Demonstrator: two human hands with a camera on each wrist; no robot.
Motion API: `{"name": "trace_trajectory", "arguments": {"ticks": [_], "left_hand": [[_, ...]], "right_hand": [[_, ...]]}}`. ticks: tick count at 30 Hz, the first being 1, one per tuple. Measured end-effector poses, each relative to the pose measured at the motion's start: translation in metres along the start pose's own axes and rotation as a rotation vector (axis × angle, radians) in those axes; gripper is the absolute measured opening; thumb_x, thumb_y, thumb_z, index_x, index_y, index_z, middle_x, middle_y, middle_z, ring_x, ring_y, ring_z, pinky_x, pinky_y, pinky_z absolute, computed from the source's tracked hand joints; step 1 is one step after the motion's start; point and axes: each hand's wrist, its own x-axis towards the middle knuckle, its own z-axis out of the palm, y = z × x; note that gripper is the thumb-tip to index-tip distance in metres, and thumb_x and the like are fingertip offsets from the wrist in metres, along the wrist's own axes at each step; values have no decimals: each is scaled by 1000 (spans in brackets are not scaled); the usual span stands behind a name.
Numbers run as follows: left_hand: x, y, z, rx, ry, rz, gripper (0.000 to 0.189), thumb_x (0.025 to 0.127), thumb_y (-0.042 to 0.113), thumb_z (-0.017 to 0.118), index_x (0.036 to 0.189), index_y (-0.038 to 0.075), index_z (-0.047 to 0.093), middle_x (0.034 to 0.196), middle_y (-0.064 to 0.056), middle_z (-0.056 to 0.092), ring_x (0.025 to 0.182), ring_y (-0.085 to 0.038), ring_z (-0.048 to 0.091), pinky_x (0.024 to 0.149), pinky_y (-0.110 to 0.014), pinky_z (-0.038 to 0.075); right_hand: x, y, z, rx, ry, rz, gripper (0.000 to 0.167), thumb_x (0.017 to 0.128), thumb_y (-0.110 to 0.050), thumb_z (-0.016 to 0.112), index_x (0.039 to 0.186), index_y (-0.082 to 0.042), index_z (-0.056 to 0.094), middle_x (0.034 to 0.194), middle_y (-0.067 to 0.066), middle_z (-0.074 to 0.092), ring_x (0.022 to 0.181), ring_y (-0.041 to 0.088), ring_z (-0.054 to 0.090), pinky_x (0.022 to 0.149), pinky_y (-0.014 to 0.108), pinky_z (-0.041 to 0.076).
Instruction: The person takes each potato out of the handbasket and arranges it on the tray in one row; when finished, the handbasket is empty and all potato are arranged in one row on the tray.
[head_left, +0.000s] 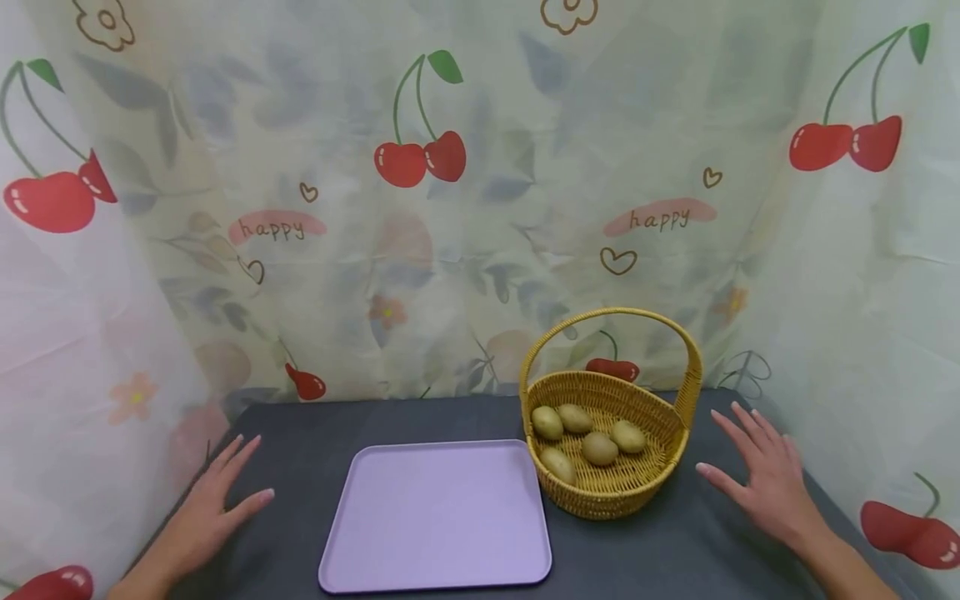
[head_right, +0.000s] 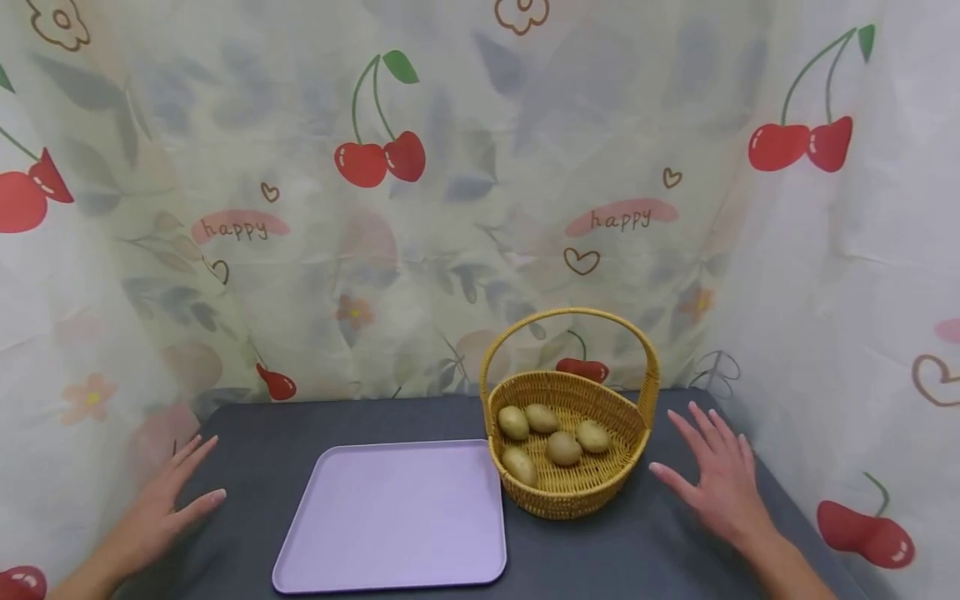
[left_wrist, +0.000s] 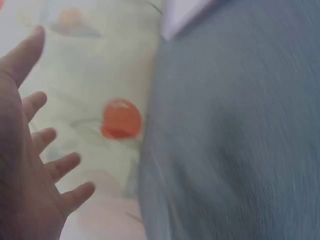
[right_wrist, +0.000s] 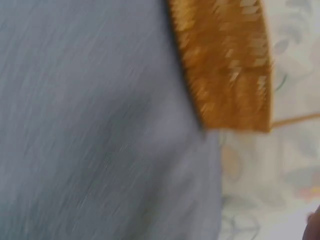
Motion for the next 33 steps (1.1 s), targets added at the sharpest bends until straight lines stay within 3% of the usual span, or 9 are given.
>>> {"name": "trace_trajectory", "arguments": {"ticks": [4,7,12,14,17,21,25,28,33], "left_hand": [[-2,21,-3,-94,89,31,69,93,28,67,152,15,34,146,-20,41,123,-30,47,93,-38,44],[-2,35,-3,-165,147,56,60,93,21,67,147,13,43,138,-16,51,113,-6,52,82,-14,43],[-2,49,2,-286,188,82,48,94,13,64,140,9,51,129,-16,58,107,4,53,82,-12,43],[-3,50,6,-296,189,77,45,95,13,64,138,9,53,127,-14,60,106,2,55,82,-13,44],[-5,50,14,-347,173,86,42,95,10,63,136,5,54,126,-9,61,105,-1,58,81,-14,46],[-7,45,21,-547,95,120,38,97,2,56,134,-6,51,125,6,62,105,-4,62,81,-18,49],[-8,38,27,-688,-19,106,38,100,0,48,136,-11,44,125,16,60,107,-7,62,81,-24,51],[-9,34,33,-727,-95,6,41,102,7,48,139,-9,43,129,8,59,108,-9,62,82,-30,52],[-8,29,47,-768,-223,-190,52,103,21,50,145,-6,37,141,-25,45,116,-26,58,87,-39,51]], "right_hand": [[12,-27,-4,167,9,31,77,87,-24,74,152,-15,34,155,20,23,135,49,25,94,72,23],[20,-45,-4,219,51,37,76,86,-18,75,151,-15,36,152,17,31,124,42,41,92,50,41],[35,-70,0,303,61,16,68,87,-14,74,148,-17,42,140,12,47,118,13,49,81,12,43],[42,-77,2,349,15,24,62,91,-16,70,147,-16,43,137,11,50,114,7,50,81,14,44],[53,-86,6,419,-89,46,53,95,-20,65,143,-13,46,133,11,53,113,14,56,81,22,49],[68,-94,12,482,-211,65,48,96,-25,63,140,-10,50,133,13,55,114,33,57,84,36,50],[87,-99,15,544,-318,79,48,97,-27,62,138,-7,51,134,16,54,115,37,56,87,47,49],[103,-99,16,626,-441,102,49,97,-27,61,138,-2,50,134,22,52,115,37,54,87,50,49],[124,-90,21,695,-664,187,52,97,-30,61,138,-1,48,132,23,52,112,34,57,87,50,49]]}}
